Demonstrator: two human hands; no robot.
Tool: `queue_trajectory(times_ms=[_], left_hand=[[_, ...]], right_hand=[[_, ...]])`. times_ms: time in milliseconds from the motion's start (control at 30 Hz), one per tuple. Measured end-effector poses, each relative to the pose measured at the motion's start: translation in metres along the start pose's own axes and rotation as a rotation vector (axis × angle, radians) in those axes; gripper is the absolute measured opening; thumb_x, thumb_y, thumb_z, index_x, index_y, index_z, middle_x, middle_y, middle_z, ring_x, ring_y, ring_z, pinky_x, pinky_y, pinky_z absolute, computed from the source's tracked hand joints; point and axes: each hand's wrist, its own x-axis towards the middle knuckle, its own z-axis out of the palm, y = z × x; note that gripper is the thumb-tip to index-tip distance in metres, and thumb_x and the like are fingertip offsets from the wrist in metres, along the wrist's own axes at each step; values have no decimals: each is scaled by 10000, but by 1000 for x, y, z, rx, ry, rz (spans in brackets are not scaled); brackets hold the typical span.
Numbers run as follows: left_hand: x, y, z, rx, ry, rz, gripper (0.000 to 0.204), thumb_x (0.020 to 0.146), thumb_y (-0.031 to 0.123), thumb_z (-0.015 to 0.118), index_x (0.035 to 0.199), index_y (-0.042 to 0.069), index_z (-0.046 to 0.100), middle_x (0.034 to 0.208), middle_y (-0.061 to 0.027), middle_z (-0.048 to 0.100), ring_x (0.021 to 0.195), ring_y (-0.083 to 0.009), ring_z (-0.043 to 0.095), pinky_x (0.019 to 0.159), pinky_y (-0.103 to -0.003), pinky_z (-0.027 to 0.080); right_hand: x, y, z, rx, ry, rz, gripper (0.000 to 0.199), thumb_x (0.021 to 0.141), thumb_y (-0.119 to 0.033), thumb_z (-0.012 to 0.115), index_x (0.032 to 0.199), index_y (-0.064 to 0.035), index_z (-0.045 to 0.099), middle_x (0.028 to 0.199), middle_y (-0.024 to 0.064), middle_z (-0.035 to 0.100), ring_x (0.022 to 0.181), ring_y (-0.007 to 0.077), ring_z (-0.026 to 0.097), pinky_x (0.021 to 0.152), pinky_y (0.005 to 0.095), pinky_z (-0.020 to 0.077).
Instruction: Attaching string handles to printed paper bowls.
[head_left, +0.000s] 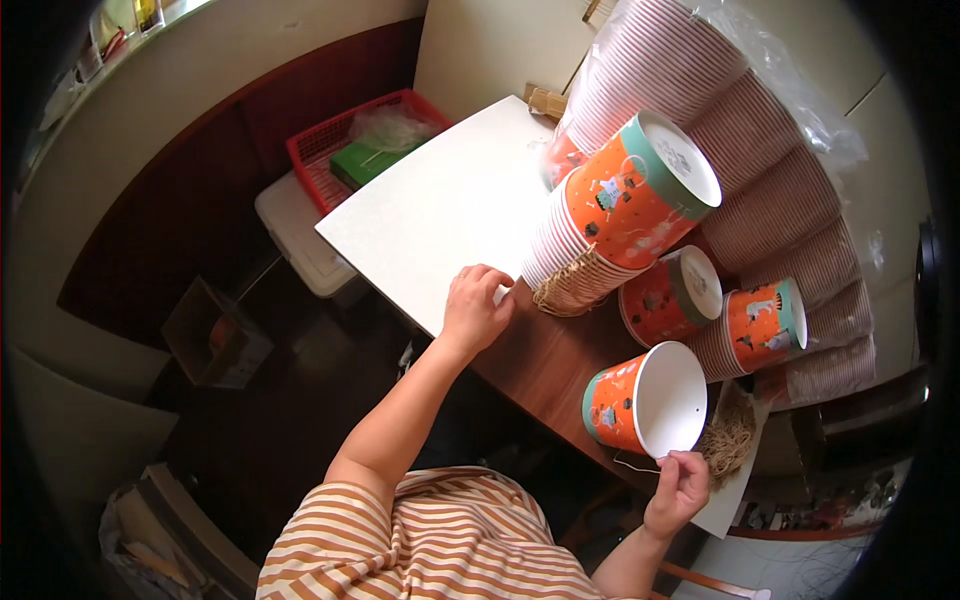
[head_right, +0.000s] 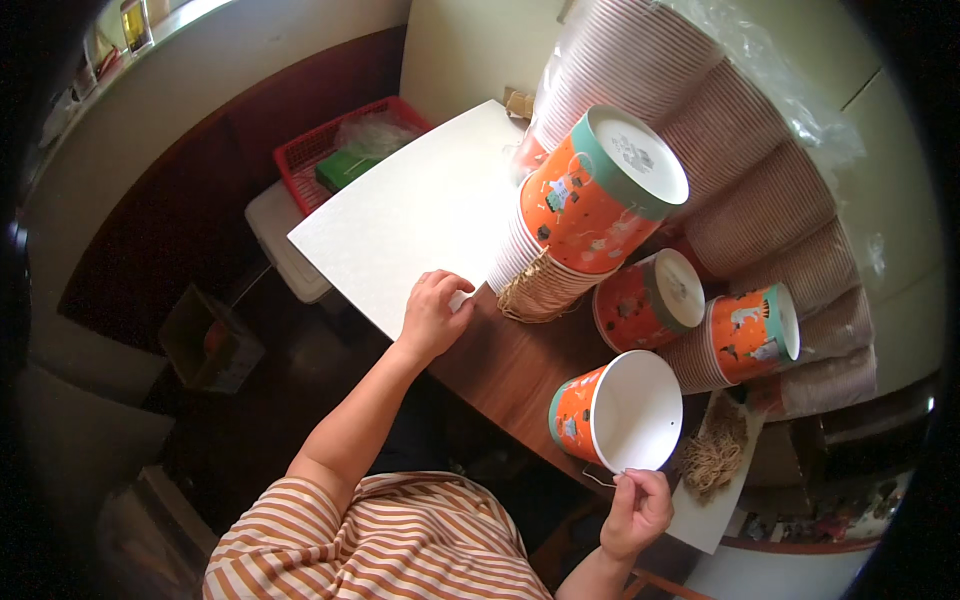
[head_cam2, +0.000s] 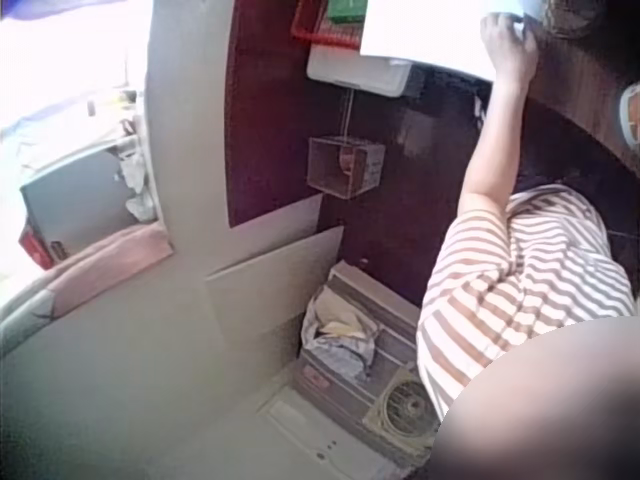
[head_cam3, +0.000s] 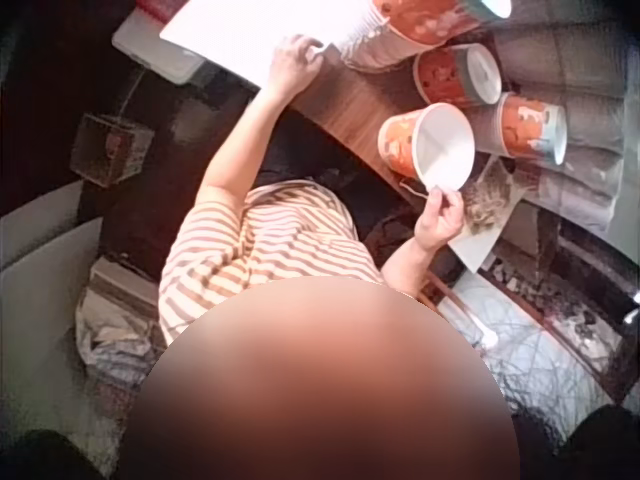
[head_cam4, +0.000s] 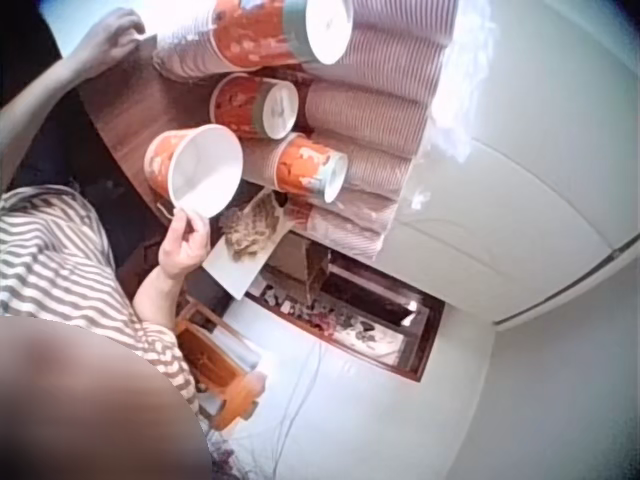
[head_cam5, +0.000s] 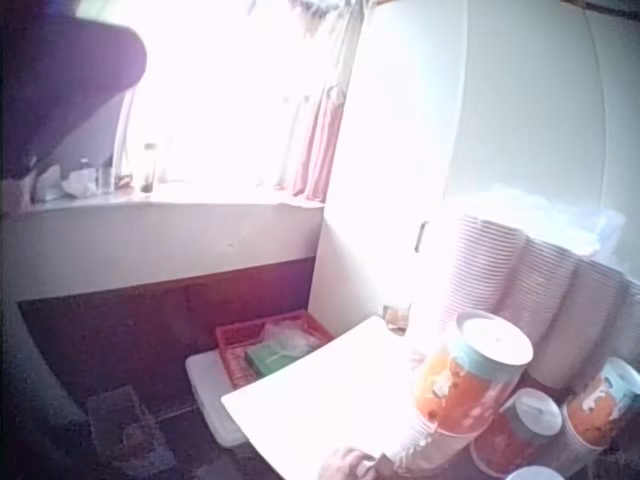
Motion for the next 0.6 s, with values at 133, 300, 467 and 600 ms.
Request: queue_trajectory(times_ms=[133,300,467,600], left_hand=[[-1,0,2,-8,-17,1,128,736,136,659,855,90,645,918,-89,611,954,-296,559,868,-407,426],[2,10,6,-26,6,-4,161,757,202,701,855,89,644,919,-87,612,913,-294,568,831,-411,426],[15,30,14,-55,58,50,198,742,169,731,875,62,631,915,-104,620,887,-297,585,785,-389,466],[27,45,17,-104,112,85,268,734,234,745,914,96,604,951,-76,599,911,-283,575,794,-390,433]], right_hand=[[0,0,-1,16,5,3,47,862,-2,601,903,14,586,780,57,576,691,110,535,635,210,417],[-2,1,-7,-4,-50,13,62,877,18,566,938,12,565,813,54,556,739,111,541,702,218,432],[-2,2,-9,11,-37,8,54,876,18,567,930,15,566,810,56,558,734,113,543,692,218,433],[-4,5,-14,9,-14,10,48,877,14,567,925,16,566,809,58,558,729,111,544,686,216,432]])
